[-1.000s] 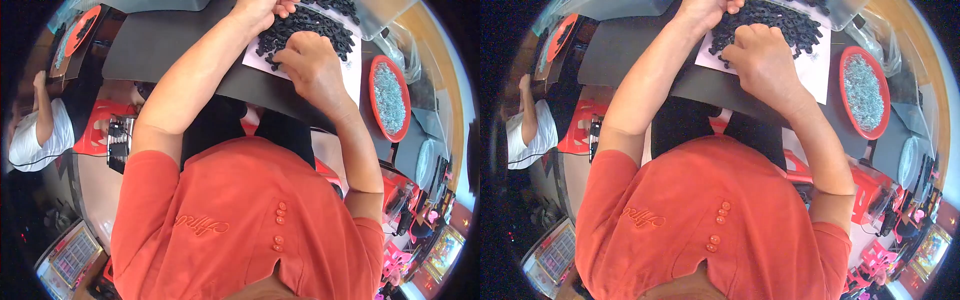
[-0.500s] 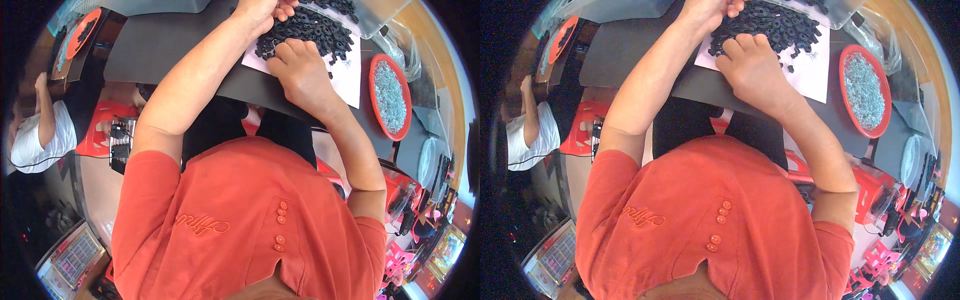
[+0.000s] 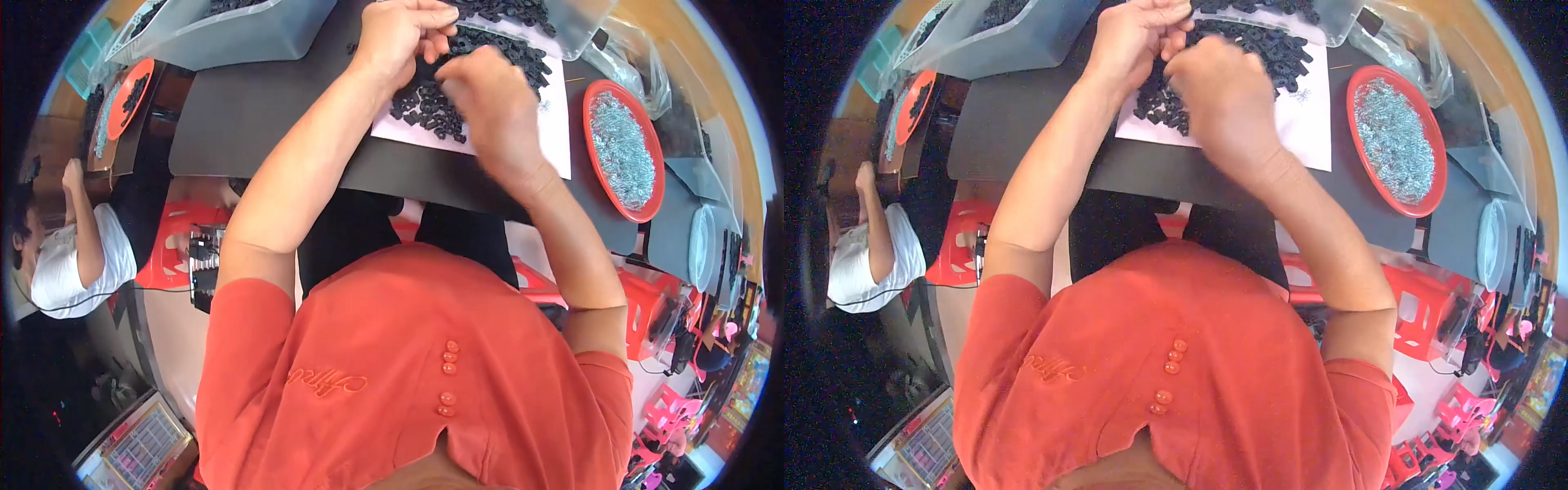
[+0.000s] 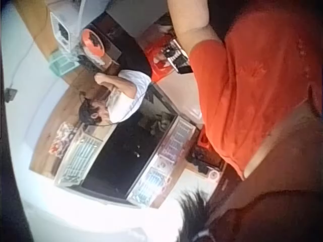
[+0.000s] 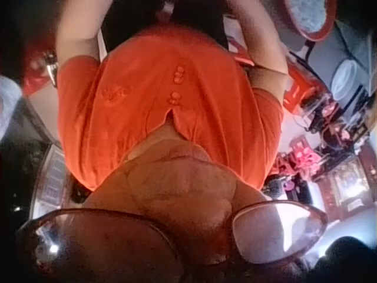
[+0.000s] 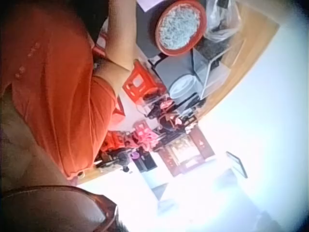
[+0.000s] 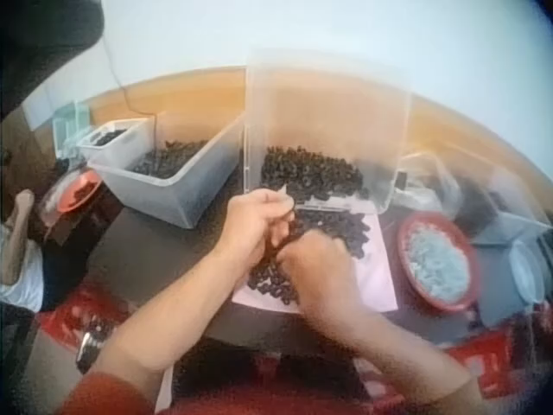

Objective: Sorting and inspecting small black plastic components and silver beads on a workbench.

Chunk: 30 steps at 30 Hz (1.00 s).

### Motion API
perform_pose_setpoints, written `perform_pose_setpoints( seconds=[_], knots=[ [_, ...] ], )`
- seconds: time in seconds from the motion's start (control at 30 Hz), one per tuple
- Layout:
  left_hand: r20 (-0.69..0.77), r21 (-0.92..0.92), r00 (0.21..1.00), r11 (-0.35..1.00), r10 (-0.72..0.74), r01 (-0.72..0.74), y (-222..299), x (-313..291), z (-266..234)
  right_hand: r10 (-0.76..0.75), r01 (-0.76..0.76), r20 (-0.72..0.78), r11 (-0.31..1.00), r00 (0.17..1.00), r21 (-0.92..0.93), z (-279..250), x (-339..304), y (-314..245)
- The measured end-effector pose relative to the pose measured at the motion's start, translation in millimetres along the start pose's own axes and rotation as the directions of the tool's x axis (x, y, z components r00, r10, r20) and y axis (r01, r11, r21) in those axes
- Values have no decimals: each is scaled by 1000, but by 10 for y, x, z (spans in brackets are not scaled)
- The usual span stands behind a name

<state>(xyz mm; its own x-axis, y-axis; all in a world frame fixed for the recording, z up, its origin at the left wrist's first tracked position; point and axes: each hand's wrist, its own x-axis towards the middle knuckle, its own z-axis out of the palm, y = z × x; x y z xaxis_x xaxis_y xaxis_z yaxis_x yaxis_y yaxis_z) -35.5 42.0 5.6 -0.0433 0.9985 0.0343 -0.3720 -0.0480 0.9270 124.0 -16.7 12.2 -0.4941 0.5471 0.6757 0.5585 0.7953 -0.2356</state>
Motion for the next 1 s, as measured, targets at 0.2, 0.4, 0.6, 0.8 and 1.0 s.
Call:
perform_pose_setpoints(
  seconds=[0.2,0.4,0.6,0.8,1.0],
  knots=[
    [188,100,981,993,39,-58,-8,-132,114,486,-389,-12,715,874,581,-128,321,463],
    [195,120,980,991,41,-65,-89,-164,154,456,-409,86,680,886,609,-36,282,552],
    [152,373,977,907,150,-197,-80,-204,217,371,-356,62,813,926,460,-83,282,572],
    [171,438,962,858,213,-268,-127,-186,173,227,-226,39,908,973,352,-143,302,488],
    [157,322,980,932,119,-165,-79,-198,197,592,-477,133,474,795,741,6,219,655]
  ],
)
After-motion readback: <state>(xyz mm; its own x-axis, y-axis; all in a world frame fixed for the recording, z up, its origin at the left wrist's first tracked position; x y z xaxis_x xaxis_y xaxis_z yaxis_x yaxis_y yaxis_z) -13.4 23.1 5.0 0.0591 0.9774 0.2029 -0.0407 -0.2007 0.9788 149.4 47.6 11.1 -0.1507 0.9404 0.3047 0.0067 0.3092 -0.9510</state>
